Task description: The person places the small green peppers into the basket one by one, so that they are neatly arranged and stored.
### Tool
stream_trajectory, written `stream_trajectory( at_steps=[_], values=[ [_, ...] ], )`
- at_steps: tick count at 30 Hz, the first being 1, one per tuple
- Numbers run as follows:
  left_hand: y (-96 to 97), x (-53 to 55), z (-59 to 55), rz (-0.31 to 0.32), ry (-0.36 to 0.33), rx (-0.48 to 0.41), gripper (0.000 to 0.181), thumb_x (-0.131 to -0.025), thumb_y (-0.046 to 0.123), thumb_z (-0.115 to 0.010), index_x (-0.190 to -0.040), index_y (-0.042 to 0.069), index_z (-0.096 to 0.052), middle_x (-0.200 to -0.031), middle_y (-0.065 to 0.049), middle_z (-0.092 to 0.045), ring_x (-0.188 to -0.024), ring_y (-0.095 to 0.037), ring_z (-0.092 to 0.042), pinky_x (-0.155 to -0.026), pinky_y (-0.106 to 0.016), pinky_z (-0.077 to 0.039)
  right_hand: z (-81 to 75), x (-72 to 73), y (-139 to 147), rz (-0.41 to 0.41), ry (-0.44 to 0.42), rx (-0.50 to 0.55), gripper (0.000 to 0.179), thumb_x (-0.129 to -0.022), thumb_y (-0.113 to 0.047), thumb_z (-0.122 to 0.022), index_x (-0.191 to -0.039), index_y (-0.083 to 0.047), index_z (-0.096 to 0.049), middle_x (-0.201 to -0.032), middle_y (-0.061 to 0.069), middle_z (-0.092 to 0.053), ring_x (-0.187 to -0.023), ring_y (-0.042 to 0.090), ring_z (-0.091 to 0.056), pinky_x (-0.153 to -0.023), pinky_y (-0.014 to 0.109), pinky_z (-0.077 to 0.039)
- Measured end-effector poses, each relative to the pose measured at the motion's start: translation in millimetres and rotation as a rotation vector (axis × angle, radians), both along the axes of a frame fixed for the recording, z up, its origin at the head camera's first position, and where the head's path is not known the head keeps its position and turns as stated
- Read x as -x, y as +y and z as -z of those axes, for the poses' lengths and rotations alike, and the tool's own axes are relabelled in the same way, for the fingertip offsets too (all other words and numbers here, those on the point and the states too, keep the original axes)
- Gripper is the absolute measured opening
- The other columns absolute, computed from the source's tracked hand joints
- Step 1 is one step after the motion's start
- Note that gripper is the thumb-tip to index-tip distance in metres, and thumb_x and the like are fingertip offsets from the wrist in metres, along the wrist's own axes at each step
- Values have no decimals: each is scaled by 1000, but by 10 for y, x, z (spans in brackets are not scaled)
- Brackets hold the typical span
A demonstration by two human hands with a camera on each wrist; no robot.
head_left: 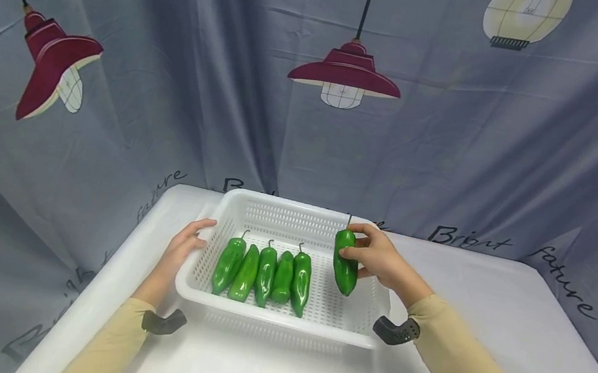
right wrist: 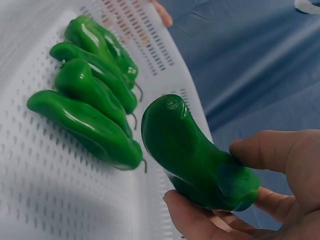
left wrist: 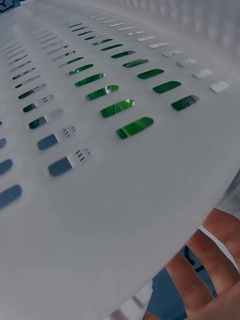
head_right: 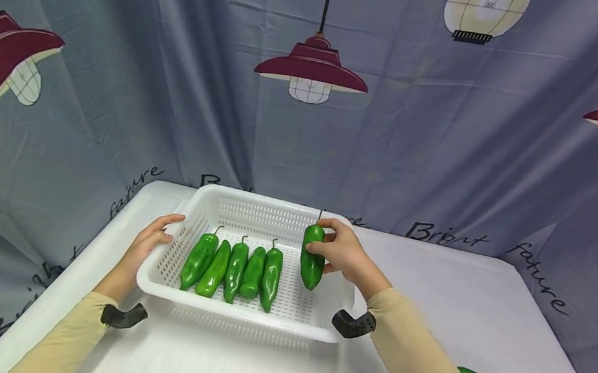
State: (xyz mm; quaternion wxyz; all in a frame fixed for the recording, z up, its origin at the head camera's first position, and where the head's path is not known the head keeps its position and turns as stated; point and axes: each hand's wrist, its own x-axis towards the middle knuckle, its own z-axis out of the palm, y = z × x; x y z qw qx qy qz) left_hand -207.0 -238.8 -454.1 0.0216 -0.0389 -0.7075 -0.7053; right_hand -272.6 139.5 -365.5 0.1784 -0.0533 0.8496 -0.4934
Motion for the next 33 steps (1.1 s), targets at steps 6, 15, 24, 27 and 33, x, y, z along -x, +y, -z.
stream_trajectory(
  at_steps=[6, 15, 24, 27, 33],
  values=[
    [-11, 17, 8, -1, -5, -1, 56, -97, 7, -33, -153, 3, -34, -163, -24, -31, -138, -46, -47, -93, -23, -59, 81, 42, -144, -10, -23, 3, 66, -94, -7, -67, -152, -6, -37, -136, 31, -52, -115, 42, -66, -79, 49, -66],
    [-6, 13, 11, -2, -9, -4, 57, -96, 5, -33, -154, 3, -34, -164, -23, -28, -142, -52, -40, -95, -23, -59, 135, 84, -307, -4, -52, -21, 64, -93, -6, -68, -150, -4, -39, -136, 31, -51, -115, 44, -65, -77, 50, -66],
    [-17, 23, 3, -17, -14, -14, 57, -96, 5, -33, -153, 2, -34, -163, -24, -30, -141, -53, -41, -92, -22, -59, 199, 130, -420, -3, -100, -31, 64, -93, -5, -67, -149, -4, -38, -140, 31, -50, -111, 42, -67, -77, 49, -66],
    [-22, 30, 13, -12, -14, -28, 57, -96, 5, -33, -153, 1, -34, -163, -24, -31, -140, -53, -42, -93, -25, -60, 234, 147, -444, -6, -110, -36, 63, -92, -4, -68, -148, -4, -39, -138, 31, -52, -109, 40, -68, -75, 48, -66],
    [-17, 30, 18, 1, -25, -1, 57, -97, 7, -34, -154, 5, -34, -163, -24, -31, -141, -52, -42, -100, -37, -59, 285, 163, -448, 13, -140, -34, 62, -92, -4, -68, -148, -5, -39, -136, 28, -53, -104, 36, -69, -74, 46, -66]
  ],
)
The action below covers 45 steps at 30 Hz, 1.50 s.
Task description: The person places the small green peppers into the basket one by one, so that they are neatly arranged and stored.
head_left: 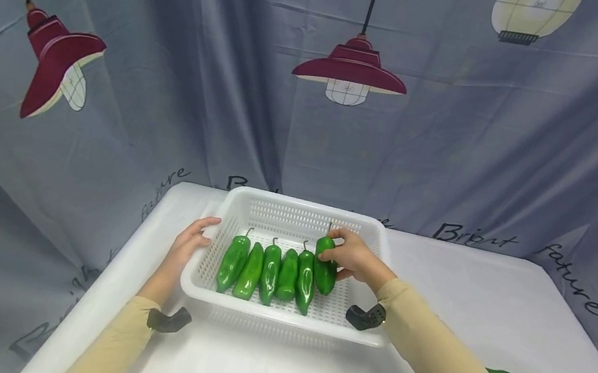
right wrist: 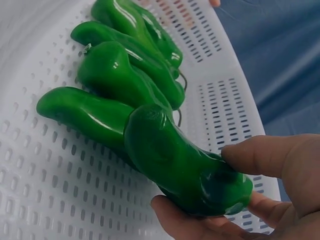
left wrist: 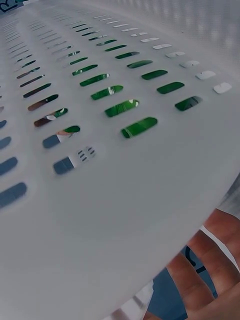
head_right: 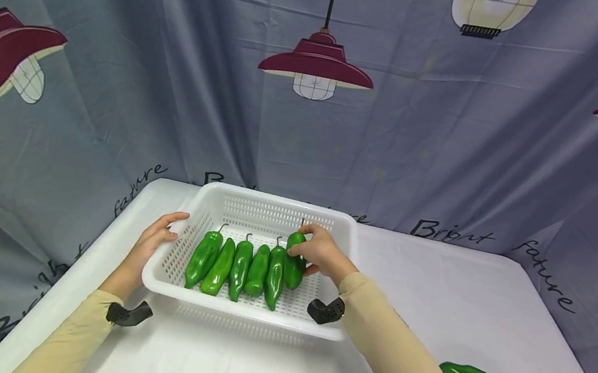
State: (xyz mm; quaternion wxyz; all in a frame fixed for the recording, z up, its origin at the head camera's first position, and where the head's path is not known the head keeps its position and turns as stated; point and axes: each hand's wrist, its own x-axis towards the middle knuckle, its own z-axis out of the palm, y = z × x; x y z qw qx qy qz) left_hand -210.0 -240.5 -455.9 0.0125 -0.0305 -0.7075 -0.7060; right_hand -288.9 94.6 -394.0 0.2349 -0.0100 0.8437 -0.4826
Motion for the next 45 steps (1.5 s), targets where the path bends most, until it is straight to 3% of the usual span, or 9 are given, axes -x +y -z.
stream_trajectory(
  at_steps=[9, 18, 25, 36, 45],
  values=[
    [27, -10, -33, -3, 1, -8, 58, -96, 6, -33, -154, 4, -34, -161, -26, -33, -139, -51, -43, -94, -27, -59, 41, 20, 37, -3, -2, -20, 60, -92, -4, -67, -146, -2, -39, -135, 30, -53, -107, 38, -67, -75, 48, -66],
    [23, 0, -26, -15, 7, -12, 58, -95, 5, -34, -153, 2, -35, -163, -24, -30, -142, -51, -41, -94, -25, -59, 107, 23, 34, -2, -10, -60, 58, -91, -2, -68, -142, -1, -43, -128, 28, -57, -97, 34, -68, -73, 46, -66],
    [14, -5, -12, -23, 14, -9, 56, -95, 5, -34, -151, -1, -34, -160, -27, -34, -135, -47, -48, -90, -24, -60, 135, 6, 18, -11, -30, -75, 58, -89, 1, -68, -141, 1, -42, -125, 30, -58, -100, 37, -68, -74, 48, -66],
    [27, 10, -9, -7, 0, -5, 57, -96, 6, -33, -153, 4, -35, -161, -24, -34, -138, -48, -46, -93, -24, -59, 184, -5, 32, -25, -48, -75, 59, -89, 6, -64, -143, 1, -41, -112, 24, -64, -78, 28, -70, -68, 45, -66],
    [32, 5, -10, -10, 1, -8, 58, -95, 5, -33, -153, 3, -35, -158, -28, -35, -136, -47, -46, -89, -21, -58, 170, -9, 25, -24, -46, -61, 59, -89, 6, -64, -143, 0, -43, -119, 27, -62, -85, 30, -71, -68, 45, -66]
  ],
)
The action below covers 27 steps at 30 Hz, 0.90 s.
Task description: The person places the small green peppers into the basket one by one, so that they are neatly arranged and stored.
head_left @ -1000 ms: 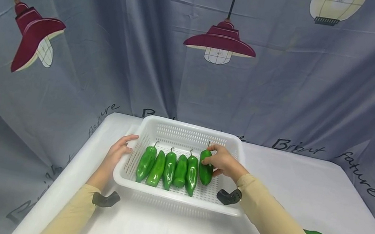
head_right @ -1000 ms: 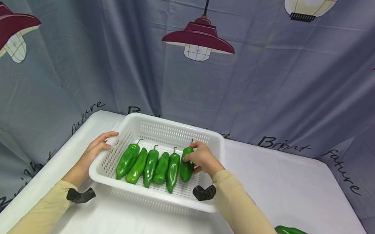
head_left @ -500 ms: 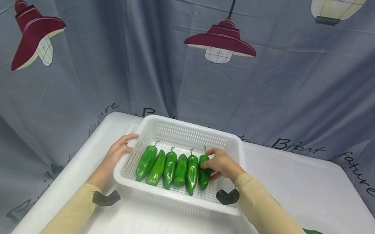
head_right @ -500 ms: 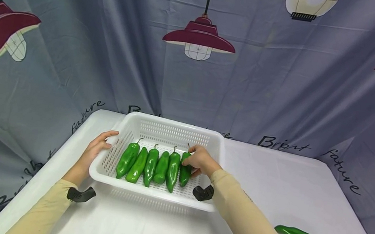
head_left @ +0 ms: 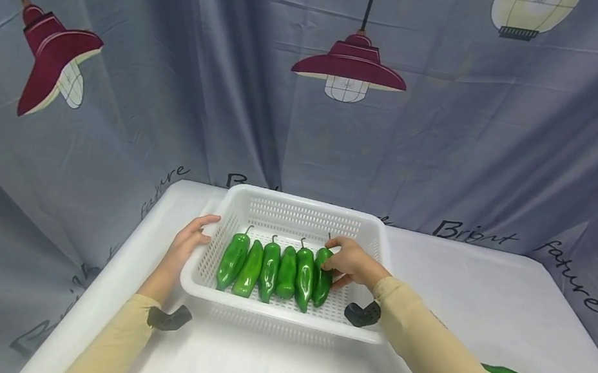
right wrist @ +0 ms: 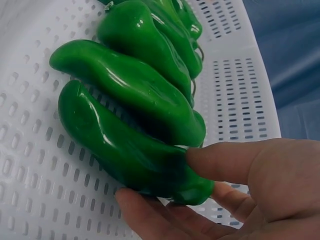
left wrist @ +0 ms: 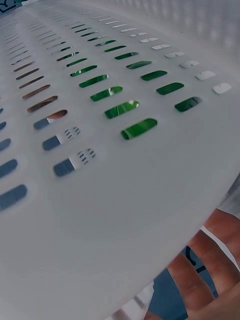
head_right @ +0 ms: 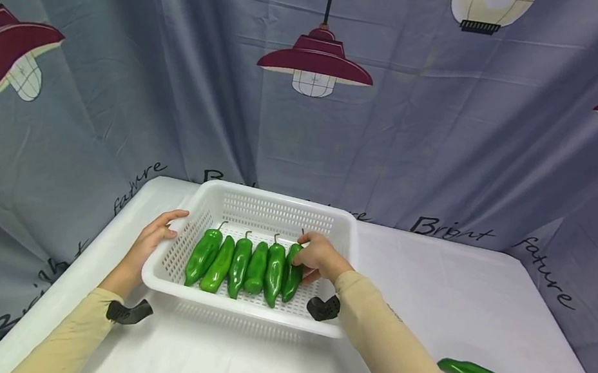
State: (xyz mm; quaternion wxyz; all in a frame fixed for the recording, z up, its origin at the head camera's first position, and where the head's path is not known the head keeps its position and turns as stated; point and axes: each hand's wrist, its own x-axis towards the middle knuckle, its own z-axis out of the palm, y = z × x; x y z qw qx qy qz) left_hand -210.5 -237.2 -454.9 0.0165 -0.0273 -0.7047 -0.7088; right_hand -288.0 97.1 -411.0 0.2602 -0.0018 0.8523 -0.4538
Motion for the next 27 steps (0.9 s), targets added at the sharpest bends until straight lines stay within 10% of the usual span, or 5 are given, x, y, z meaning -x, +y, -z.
stream_trajectory(
  at_steps=[11, 18, 27],
  values=[
    [30, -14, -5, 19, -24, 1, 57, -97, 7, -33, -154, 5, -34, -162, -24, -32, -140, -50, -44, -99, -33, -59, -50, -15, 110, 6, 26, -14, 62, -90, 0, -66, -147, 0, -41, -121, 25, -60, -90, 30, -68, -72, 45, -66],
    [32, -27, -35, -13, -8, -2, 56, -96, 3, -34, -152, 2, -36, -155, -29, -39, -117, -23, -63, -88, -23, -61, -253, -57, 279, 1, 48, 18, 67, -96, -6, -64, -154, -1, -32, -125, 24, -57, -88, 23, -62, -76, 40, -66],
    [11, -33, -56, 2, -21, -5, 58, -97, 5, -33, -154, 4, -33, -162, -25, -32, -142, -52, -41, -92, -23, -59, -719, -247, 749, -16, 117, 76, 74, -100, -15, -61, -161, -4, -19, -151, 33, -41, -114, 37, -66, -91, 45, -63]
  ],
)
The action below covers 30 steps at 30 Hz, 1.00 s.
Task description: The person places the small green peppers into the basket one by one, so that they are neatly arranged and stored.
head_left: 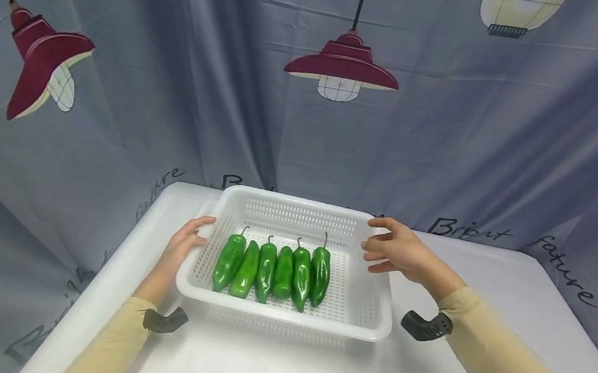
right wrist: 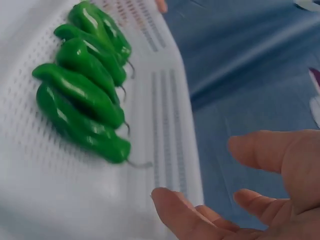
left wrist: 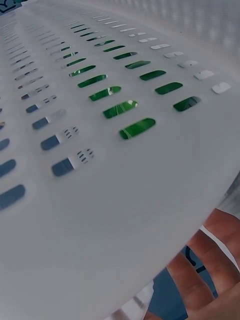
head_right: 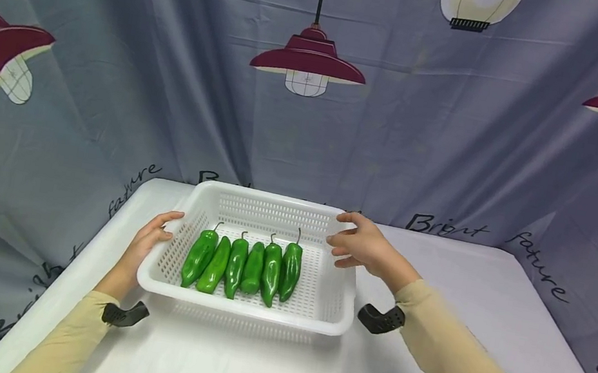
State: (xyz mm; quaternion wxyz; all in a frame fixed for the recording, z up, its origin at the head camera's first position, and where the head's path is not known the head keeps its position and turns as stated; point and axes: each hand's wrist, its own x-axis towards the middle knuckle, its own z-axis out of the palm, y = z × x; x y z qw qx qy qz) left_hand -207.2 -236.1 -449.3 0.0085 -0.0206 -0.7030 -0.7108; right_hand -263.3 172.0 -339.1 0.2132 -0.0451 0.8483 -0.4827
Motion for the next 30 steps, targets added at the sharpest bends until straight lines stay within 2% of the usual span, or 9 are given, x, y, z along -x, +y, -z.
stream_trajectory(
  at_steps=[6, 13, 18, 19, 20, 22, 25, 28, 30],
  values=[
    [15, 13, 2, -5, -10, 14, 57, -97, 7, -34, -154, 6, -34, -158, -27, -37, -133, -45, -51, -88, -25, -61, -1, -226, 656, 22, 29, -13, 79, -102, -25, -60, -161, 0, -13, -155, 36, -33, -124, 40, -61, -97, 47, -61],
    [2, -6, -1, 5, 0, 16, 56, -98, 7, -32, -154, 4, -32, -160, -26, -34, -135, -44, -51, -89, -23, -60, 284, -517, 1344, 63, -15, -2, 84, -104, -32, -56, -160, 5, -5, -157, 41, -24, -110, 14, -68, -96, 40, -62],
    [-21, -25, -15, 7, 6, 11, 56, -98, 7, -33, -154, 3, -32, -159, -27, -35, -120, -20, -62, -89, -24, -61, 478, -727, 1779, 122, -34, 58, 81, -107, -30, -50, -158, 8, -1, -157, 43, -19, -105, 4, -69, -92, 36, -63],
    [-27, -27, -16, 4, 7, 9, 56, -98, 7, -33, -154, 3, -32, -158, -29, -36, -116, -18, -62, -88, -24, -61, 510, -767, 1865, 136, -37, 66, 80, -107, -30, -50, -158, 8, -1, -155, 42, -24, -104, 3, -69, -91, 35, -63],
    [-33, -26, -15, 1, 8, 14, 56, -98, 6, -33, -153, 3, -32, -157, -29, -36, -115, -17, -63, -88, -24, -61, 542, -805, 1952, 151, -42, 81, 78, -107, -28, -49, -158, 8, -2, -150, 38, -35, -103, 2, -69, -91, 35, -63],
    [-37, -27, -14, 0, 7, 27, 56, -98, 6, -33, -154, 4, -32, -159, -29, -34, -121, -24, -62, -88, -24, -61, 604, -884, 2135, 182, -60, 135, 66, -107, -24, -49, -158, -2, -14, -136, 19, -56, -101, 3, -71, -89, 36, -64],
    [-39, -16, -4, 8, 8, 40, 56, -99, 8, -32, -155, 5, -31, -162, -27, -31, -135, -43, -51, -89, -22, -60, 681, -1012, 2401, 218, -93, 263, 37, -107, -17, -48, -142, -27, -41, -115, -15, -63, -99, 6, -73, -86, 35, -65],
    [-23, -7, 1, 22, 8, 43, 57, -99, 9, -32, -155, 6, -30, -165, -23, -26, -143, -48, -40, -92, -20, -58, 760, -1150, 2629, 241, -113, 410, 34, -108, -11, -43, -114, -43, -54, -105, -20, -67, -97, 9, -75, -83, 36, -65],
    [-15, 1, 6, 25, 4, 42, 57, -98, 9, -31, -156, 6, -30, -166, -22, -27, -141, -40, -45, -92, -18, -57, 810, -1240, 2748, 262, -118, 456, 40, -109, -10, -41, -108, -46, -57, -104, -17, -70, -95, 10, -75, -82, 37, -65]
  ],
)
